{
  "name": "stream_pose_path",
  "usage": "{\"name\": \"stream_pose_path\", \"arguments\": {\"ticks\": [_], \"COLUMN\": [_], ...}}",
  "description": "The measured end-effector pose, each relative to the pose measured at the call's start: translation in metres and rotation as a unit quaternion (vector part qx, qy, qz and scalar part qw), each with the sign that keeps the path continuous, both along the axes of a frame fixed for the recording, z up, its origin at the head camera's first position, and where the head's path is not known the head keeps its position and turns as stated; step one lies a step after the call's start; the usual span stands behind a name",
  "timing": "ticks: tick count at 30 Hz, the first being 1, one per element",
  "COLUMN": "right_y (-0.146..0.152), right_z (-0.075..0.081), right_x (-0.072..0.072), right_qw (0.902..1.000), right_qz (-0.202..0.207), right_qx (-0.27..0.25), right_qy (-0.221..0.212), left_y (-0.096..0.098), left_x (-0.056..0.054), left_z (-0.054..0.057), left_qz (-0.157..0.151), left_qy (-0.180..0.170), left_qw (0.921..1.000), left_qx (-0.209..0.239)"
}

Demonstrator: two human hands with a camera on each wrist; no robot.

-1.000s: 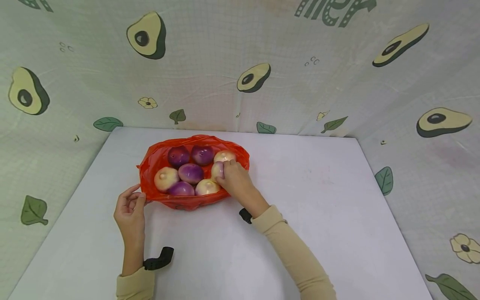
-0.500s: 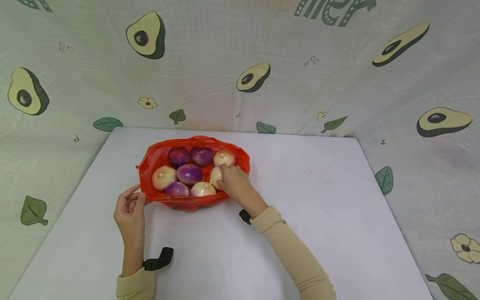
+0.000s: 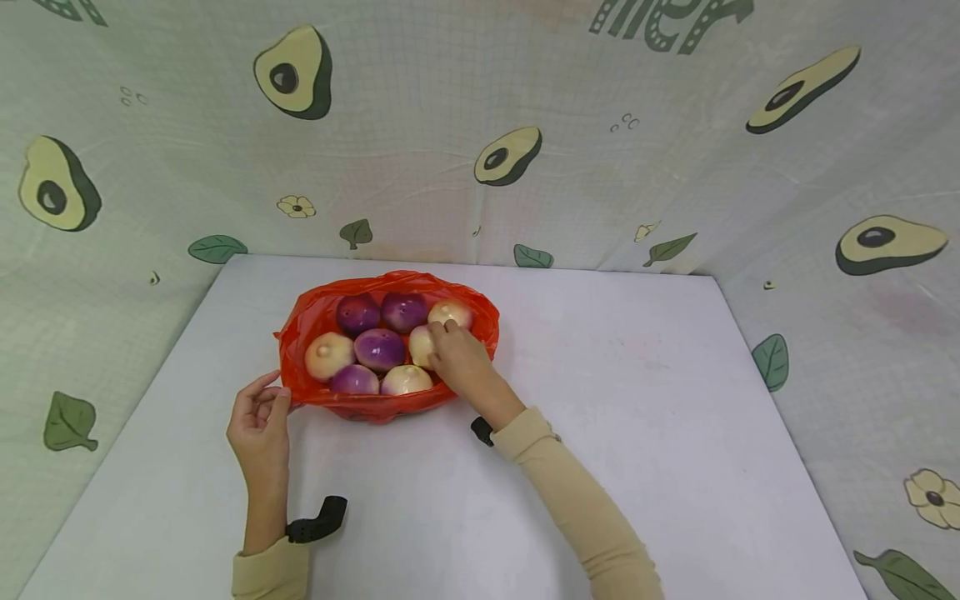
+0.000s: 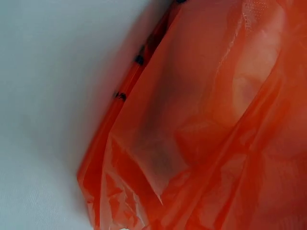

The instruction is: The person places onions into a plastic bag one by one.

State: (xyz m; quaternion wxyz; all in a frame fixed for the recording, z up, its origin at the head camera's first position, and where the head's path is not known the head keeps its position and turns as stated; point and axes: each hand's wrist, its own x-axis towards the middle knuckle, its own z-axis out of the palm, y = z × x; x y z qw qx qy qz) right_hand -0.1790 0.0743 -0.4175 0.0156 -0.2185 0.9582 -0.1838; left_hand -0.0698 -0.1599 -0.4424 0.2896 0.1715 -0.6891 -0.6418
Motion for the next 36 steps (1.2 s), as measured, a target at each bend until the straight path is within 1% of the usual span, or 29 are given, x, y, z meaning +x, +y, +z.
{"name": "stream_pose_path", "arguments": {"ticks": [1, 3, 7, 10, 15, 17, 19, 21, 23, 29, 32, 36], "right_y": [0.0, -0.001, 0.0, 0.003, 0.011, 0.016, 0.021, 0.027, 0.033, 0.054, 0.065, 0.078], "right_z": [0.0, 0.0, 0.0, 0.002, 0.014, 0.02, 0.026, 0.031, 0.036, 0.045, 0.045, 0.041], "right_x": [-0.001, -0.001, 0.0, 0.001, 0.007, 0.011, 0.015, 0.018, 0.022, 0.035, 0.04, 0.046], "right_qw": [1.0, 0.9999, 0.9993, 0.9979, 0.9951, 0.9942, 0.9935, 0.9929, 0.9927, 0.992, 0.9931, 0.9947], "right_qz": [0.001, 0.002, 0.002, 0.003, -0.016, -0.028, -0.038, -0.045, -0.05, -0.063, -0.062, -0.049], "right_qx": [-0.006, -0.015, -0.038, -0.064, -0.097, -0.103, -0.107, -0.109, -0.109, -0.109, -0.099, -0.088], "right_qy": [-0.002, -0.006, -0.003, 0.008, 0.012, 0.012, 0.011, 0.012, 0.008, -0.005, -0.002, 0.02], "left_y": [-0.001, -0.002, -0.002, 0.0, 0.006, 0.007, 0.007, 0.006, 0.004, -0.005, -0.008, -0.011], "left_x": [-0.001, -0.002, -0.001, 0.001, 0.006, 0.008, 0.008, 0.008, 0.007, 0.001, 0.001, 0.003], "left_z": [-0.004, -0.006, -0.005, 0.001, 0.019, 0.023, 0.024, 0.022, 0.017, 0.001, 0.0, 0.004], "left_qz": [0.001, 0.003, 0.002, -0.003, -0.009, -0.01, -0.009, -0.011, -0.011, -0.009, -0.008, -0.002], "left_qy": [0.0, 0.001, -0.003, -0.005, -0.007, -0.003, -0.001, 0.002, 0.002, -0.01, -0.001, 0.021], "left_qw": [1.0, 1.0, 1.0, 1.0, 0.9999, 0.9999, 0.9999, 0.9999, 0.9999, 0.9999, 0.9999, 0.9992], "left_qx": [-0.001, -0.003, -0.001, 0.005, 0.004, 0.006, 0.008, 0.01, 0.011, 0.002, -0.009, -0.034]}}
